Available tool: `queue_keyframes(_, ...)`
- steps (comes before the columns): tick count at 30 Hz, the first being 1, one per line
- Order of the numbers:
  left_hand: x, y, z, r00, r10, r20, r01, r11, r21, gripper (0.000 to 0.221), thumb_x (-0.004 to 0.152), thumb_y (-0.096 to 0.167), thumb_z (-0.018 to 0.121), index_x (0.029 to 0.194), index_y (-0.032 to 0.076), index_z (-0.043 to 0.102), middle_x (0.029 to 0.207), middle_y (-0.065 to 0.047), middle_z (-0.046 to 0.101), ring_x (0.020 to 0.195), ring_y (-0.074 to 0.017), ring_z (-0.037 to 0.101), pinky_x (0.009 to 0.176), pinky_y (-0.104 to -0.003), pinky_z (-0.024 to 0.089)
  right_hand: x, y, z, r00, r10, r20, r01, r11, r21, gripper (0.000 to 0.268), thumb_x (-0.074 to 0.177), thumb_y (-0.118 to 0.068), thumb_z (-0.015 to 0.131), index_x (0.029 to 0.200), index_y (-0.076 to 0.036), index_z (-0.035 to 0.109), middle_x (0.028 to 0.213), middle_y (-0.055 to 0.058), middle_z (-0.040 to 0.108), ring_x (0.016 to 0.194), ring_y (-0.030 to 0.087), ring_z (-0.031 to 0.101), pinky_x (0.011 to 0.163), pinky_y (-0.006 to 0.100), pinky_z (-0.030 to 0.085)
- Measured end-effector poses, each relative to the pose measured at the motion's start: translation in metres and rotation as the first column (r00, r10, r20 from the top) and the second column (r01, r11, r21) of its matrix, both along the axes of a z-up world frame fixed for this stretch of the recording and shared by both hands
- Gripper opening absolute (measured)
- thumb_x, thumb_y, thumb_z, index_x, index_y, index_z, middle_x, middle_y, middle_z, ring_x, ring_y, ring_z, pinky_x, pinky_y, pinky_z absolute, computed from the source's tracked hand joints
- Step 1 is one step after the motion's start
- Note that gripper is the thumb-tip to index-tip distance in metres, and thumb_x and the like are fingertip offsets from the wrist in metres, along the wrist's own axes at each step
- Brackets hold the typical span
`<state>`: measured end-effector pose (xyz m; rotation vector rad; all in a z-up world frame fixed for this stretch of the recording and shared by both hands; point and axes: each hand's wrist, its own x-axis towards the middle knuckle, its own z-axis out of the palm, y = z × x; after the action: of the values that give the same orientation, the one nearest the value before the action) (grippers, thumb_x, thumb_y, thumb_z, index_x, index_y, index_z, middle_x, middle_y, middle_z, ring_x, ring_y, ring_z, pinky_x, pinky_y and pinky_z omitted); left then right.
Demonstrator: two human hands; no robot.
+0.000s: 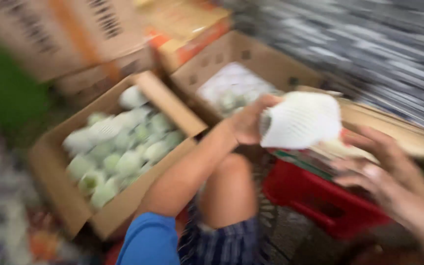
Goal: The person is manually packing guava fruits into protective foam sleeves and then placing them into a wooden crate for transport.
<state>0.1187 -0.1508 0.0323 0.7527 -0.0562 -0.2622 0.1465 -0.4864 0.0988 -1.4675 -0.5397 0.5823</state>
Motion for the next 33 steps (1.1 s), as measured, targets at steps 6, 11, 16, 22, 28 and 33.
queue_keyframes(6,0.042,-0.128,0.071,0.972,-0.232,-0.039,0.235,0.957,0.169,0.059,0.094,0.059,0.057,0.115,0.005,0.069,0.107,-0.016,0.075,0.095,-0.0301,0.072,0.086,-0.044,0.056,0.016,-0.012,0.008,0.975,-0.198,-0.098,0.209,0.97,0.124,0.057,0.09,-0.014,0.06,0.145,-0.006,0.047,0.122,0.014,0.059,0.092,0.027,0.061,0.077,0.045,0.06)
queue_keyframes(11,0.017,-0.162,0.119,0.998,-0.061,0.022,0.035,0.789,0.613,0.116,0.057,0.05,0.075,0.153,0.012,0.023,0.155,-0.027,0.039,0.134,-0.0421,0.05,0.107,-0.057,0.052,0.022,-0.032,0.017,0.942,-0.291,-0.168,0.31,0.946,0.099,0.05,0.095,-0.011,0.058,0.144,-0.011,0.049,0.127,0.011,0.064,0.101,0.027,0.065,0.075,0.038,0.059)
queue_keyframes(16,0.026,-0.167,0.091,0.919,0.032,0.393,-0.268,0.783,0.561,0.083,0.075,0.026,0.084,0.145,0.013,0.042,0.132,-0.011,0.062,0.129,-0.0278,0.059,0.1,-0.046,0.057,0.019,-0.049,0.007,0.977,-0.16,0.137,0.128,0.967,0.219,0.06,0.079,0.006,0.073,0.133,-0.006,0.05,0.127,0.013,0.062,0.096,0.025,0.068,0.087,0.038,0.062)
queue_keyframes(22,0.037,-0.174,0.082,0.962,0.065,0.263,-0.205,0.811,0.547,0.093,0.067,0.061,0.075,0.14,0.009,0.051,0.132,-0.016,0.067,0.126,-0.0352,0.065,0.102,-0.05,0.058,0.023,-0.061,0.025,0.909,-0.286,0.304,0.225,0.949,0.22,0.106,0.069,0.002,0.074,0.155,-0.027,0.019,0.153,0.016,0.038,0.12,0.025,0.046,0.093,0.042,0.053)
queue_keyframes(28,0.025,-0.192,0.105,0.977,-0.019,0.21,-0.138,0.696,0.705,0.11,0.053,0.066,0.071,0.141,0.007,0.042,0.13,-0.019,0.066,0.126,-0.0345,0.064,0.097,-0.047,0.064,0.025,-0.052,0.012,0.825,-0.228,0.518,0.197,0.974,0.116,0.098,0.064,-0.009,0.084,0.151,-0.008,0.038,0.149,0.017,0.045,0.136,0.027,0.048,0.114,0.041,0.045)
queue_keyframes(33,0.02,-0.164,0.106,0.809,-0.269,0.522,-0.259,0.635,0.728,0.132,0.063,0.035,0.09,0.158,0.017,0.0,0.161,-0.02,0.024,0.147,-0.0358,0.035,0.118,-0.056,0.04,0.033,-0.055,0.011,0.856,-0.324,0.403,0.31,0.945,0.1,0.085,0.069,-0.008,0.079,0.146,-0.007,0.042,0.142,0.012,0.053,0.131,0.02,0.049,0.112,0.035,0.041)
